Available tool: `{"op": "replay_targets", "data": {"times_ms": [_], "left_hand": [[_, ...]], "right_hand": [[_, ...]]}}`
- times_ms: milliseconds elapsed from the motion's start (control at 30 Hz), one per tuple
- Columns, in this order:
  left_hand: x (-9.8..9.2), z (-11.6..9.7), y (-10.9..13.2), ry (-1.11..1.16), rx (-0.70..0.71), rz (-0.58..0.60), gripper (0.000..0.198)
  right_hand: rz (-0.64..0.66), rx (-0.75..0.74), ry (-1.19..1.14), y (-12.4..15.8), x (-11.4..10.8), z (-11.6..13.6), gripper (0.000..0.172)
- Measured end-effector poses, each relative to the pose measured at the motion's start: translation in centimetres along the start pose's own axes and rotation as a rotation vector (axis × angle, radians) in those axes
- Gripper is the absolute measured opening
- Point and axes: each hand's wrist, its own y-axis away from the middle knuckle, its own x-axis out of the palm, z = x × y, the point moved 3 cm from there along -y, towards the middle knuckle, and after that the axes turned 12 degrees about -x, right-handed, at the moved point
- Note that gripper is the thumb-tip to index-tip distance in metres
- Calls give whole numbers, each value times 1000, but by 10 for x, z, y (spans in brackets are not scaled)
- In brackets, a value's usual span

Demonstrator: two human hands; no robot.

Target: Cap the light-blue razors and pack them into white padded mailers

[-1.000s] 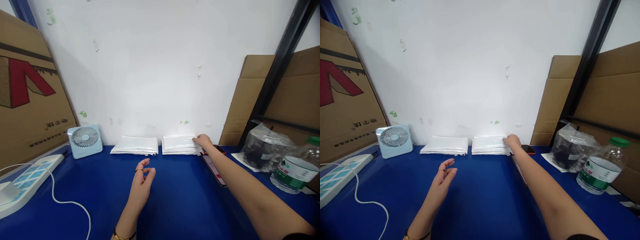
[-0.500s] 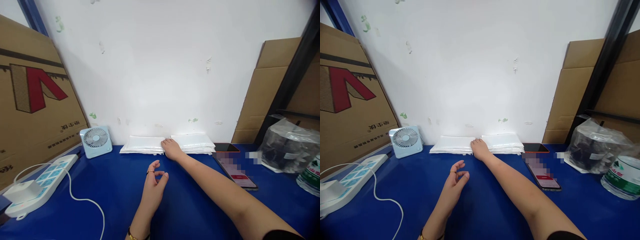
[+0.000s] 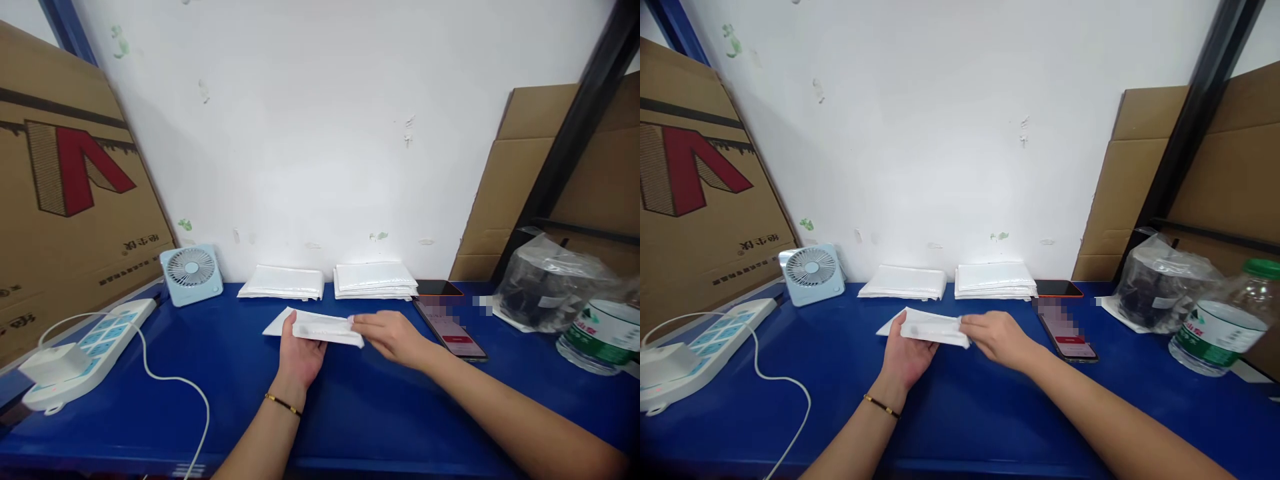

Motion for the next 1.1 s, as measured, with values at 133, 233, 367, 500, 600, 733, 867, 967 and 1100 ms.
{"op": "replay_targets", "data": {"times_ms": [133,233,367,500,600,733,867,967,1100], "left_hand": [[4,-4,-11,84,137,26,28],[6,-11,-20,74,275,-88,27],[19,-17,-19,-1,461,-166,23],[43,-20,-8,-53,569,-140,27],[62,-21,0,-104,641,-93,31],[82,-24,8,-212,729,-65,28],[98,-29,18,-269,780,-37,29],[109,-30,25,-307,825,-21,30],[121,-31,35,-392,866,-5,39]], "right_hand": [[30,-26,-84,31,-10,15,32],[43,39,-91,38,-11,11,30],[-5,221,-185,43,-11,-1,35],[-82,407,-296,52,-12,-10,45],[-102,488,-333,57,-14,-15,49],[-54,516,-388,63,-12,-19,53],[70,525,-454,68,-2,-20,71],[169,526,-445,63,11,-16,91],[228,512,-341,49,27,-7,90]]}}
